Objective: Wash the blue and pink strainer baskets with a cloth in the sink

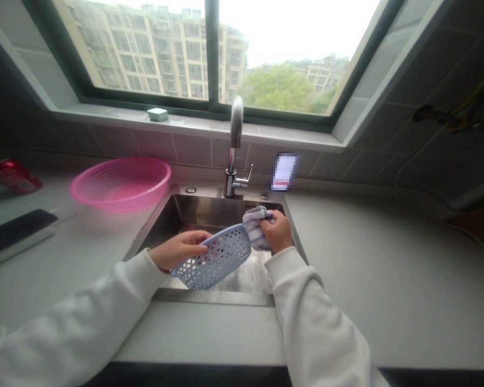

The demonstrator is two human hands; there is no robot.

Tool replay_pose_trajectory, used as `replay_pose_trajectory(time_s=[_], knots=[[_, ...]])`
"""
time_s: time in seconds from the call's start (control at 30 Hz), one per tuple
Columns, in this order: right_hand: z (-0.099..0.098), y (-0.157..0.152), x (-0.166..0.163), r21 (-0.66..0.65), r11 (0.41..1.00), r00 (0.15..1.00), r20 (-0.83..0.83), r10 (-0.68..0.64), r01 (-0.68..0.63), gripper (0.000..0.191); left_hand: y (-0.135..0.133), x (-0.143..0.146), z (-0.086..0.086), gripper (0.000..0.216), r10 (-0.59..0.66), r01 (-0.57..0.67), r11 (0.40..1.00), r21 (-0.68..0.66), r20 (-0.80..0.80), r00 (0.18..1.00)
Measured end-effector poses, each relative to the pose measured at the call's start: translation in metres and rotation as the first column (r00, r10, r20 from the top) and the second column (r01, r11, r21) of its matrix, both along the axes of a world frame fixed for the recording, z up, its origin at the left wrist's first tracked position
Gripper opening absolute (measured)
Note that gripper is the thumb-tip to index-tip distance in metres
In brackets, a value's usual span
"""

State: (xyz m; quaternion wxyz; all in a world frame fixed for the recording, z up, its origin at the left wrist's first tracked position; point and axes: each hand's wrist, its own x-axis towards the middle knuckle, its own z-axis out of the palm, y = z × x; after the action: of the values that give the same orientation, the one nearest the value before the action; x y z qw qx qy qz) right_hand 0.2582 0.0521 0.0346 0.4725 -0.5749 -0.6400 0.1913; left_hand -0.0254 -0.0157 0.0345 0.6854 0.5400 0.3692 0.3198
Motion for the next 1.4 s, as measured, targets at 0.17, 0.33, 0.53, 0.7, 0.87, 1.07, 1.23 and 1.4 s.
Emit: replay_pose_trajectory(time_s=[0.17, 0.33, 0.53, 0.7, 0.87, 1.07, 1.23, 1.4], knots=[[0.001, -0.002, -0.002, 0.018, 0.999, 1.000, 0.011, 0.027, -0.027, 0.006, 0.002, 0.000, -0.002, 0.029, 0.125, -0.085, 0.981, 0.175, -0.228, 0.966], [0.010, -0.025, -0.027, 0.119, 0.970, 0.976, -0.013, 0.216, -0.213, 0.007, 0.000, 0.005, 0.000, 0.030, 0.328, -0.142, 0.887, 0.439, -0.383, 0.864], [0.009, -0.030, -0.038, 0.155, 0.903, 0.916, 0.108, 0.387, -0.400, 0.011, 0.000, 0.006, 0.001, 0.024, 0.374, -0.154, 0.860, 0.486, -0.396, 0.839], [0.011, -0.021, -0.033, 0.178, 0.971, 0.977, 0.172, 0.130, -0.160, 0.013, -0.002, 0.007, 0.000, 0.021, 0.375, -0.190, 0.868, 0.458, -0.354, 0.857], [0.016, -0.044, -0.060, 0.153, 0.841, 0.853, 0.156, 0.499, -0.519, 0.022, -0.005, 0.011, 0.000, 0.018, 0.369, -0.177, 0.869, 0.461, -0.368, 0.853], [0.013, -0.019, -0.038, 0.083, 0.979, 0.959, 0.231, 0.164, -0.188, 0.011, -0.006, 0.011, 0.004, 0.017, 0.382, -0.199, 0.870, 0.451, -0.361, 0.851], [0.018, -0.037, -0.052, 0.121, 0.909, 0.908, 0.190, 0.373, -0.399, 0.017, -0.006, 0.012, 0.005, 0.017, 0.401, -0.212, 0.861, 0.463, -0.359, 0.843], [0.014, -0.027, -0.047, 0.104, 0.927, 0.921, 0.192, 0.338, -0.361, 0.016, -0.007, 0.011, 0.007, 0.017, 0.385, -0.188, 0.862, 0.471, -0.368, 0.846]])
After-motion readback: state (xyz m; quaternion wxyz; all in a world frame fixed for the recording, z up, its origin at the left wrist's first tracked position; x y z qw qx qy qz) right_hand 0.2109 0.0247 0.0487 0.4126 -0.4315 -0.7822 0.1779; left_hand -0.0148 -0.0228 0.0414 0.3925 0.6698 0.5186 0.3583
